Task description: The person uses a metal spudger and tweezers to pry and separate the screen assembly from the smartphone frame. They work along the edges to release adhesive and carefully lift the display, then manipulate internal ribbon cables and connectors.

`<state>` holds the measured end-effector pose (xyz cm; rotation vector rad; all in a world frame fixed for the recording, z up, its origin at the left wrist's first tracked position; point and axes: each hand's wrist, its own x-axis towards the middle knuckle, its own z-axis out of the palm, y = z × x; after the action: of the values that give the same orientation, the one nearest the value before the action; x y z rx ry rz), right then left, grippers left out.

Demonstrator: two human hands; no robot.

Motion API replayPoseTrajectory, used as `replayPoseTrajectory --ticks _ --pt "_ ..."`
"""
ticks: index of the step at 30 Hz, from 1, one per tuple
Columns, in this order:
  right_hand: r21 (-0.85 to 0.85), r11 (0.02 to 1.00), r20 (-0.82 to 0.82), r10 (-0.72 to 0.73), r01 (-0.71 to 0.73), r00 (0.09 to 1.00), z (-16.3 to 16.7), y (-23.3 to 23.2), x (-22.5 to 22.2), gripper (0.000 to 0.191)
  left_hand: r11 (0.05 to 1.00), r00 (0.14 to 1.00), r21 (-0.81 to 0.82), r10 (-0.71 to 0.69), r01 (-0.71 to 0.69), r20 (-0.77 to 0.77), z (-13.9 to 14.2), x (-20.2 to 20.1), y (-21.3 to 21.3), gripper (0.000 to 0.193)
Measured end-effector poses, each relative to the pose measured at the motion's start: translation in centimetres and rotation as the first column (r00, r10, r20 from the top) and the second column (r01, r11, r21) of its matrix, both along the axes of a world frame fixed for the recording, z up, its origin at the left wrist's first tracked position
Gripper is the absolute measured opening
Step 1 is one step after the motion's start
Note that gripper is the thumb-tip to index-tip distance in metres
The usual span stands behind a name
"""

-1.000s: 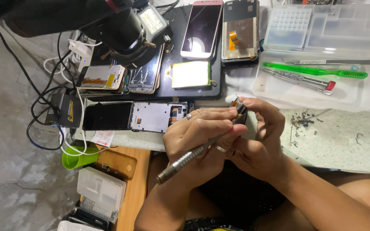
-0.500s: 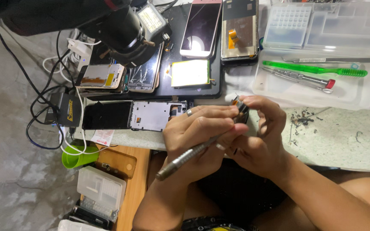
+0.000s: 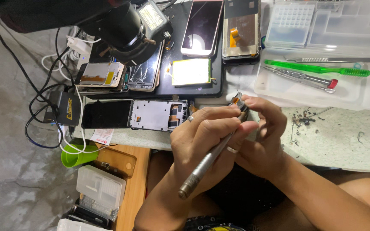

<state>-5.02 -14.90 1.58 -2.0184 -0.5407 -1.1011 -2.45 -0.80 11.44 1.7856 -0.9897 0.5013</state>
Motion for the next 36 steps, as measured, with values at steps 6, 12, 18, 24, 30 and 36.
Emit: replayPoseTrajectory --ticks 6,12,18,24,30,36 --pt "0.141 0.986 -0.003 0.088 -0.087 0.996 -0.4 0.9 0.3 0.044 1.000 0.999 0.018 -0.005 0.006 -0.036 0.3 -0.4 0.5 0.023" --pt "0.180 0.979 -0.066 0.113 -0.099 0.991 -0.4 0.4 -0.4 0.067 1.000 0.999 -0.020 -0.005 0.004 -0.054 -0.3 -1.1 1.6 0.020" --pt "-0.169 0.985 0.002 0.026 -0.025 1.000 -0.1 -0.9 0.3 0.066 0.850 0.933 -0.520 -0.252 0.088 -0.255 -4.6 0.6 1.4 0.021" --pt "-0.345 0.926 -0.077 -0.189 0.151 0.979 0.3 -1.3 0.7 0.067 0.741 0.874 -0.668 -0.281 -0.066 -0.398 -7.3 2.3 2.5 0.018" --pt "-0.341 0.933 -0.160 -0.174 0.111 0.972 0.4 -1.2 0.8 0.076 0.755 0.877 -0.646 -0.231 -0.112 -0.421 -7.2 2.2 2.6 0.018" --pt "-0.331 0.936 -0.136 -0.177 0.123 0.975 0.1 -1.2 0.9 0.081 0.785 0.880 -0.611 -0.213 -0.104 -0.423 -6.4 2.2 2.7 0.016"
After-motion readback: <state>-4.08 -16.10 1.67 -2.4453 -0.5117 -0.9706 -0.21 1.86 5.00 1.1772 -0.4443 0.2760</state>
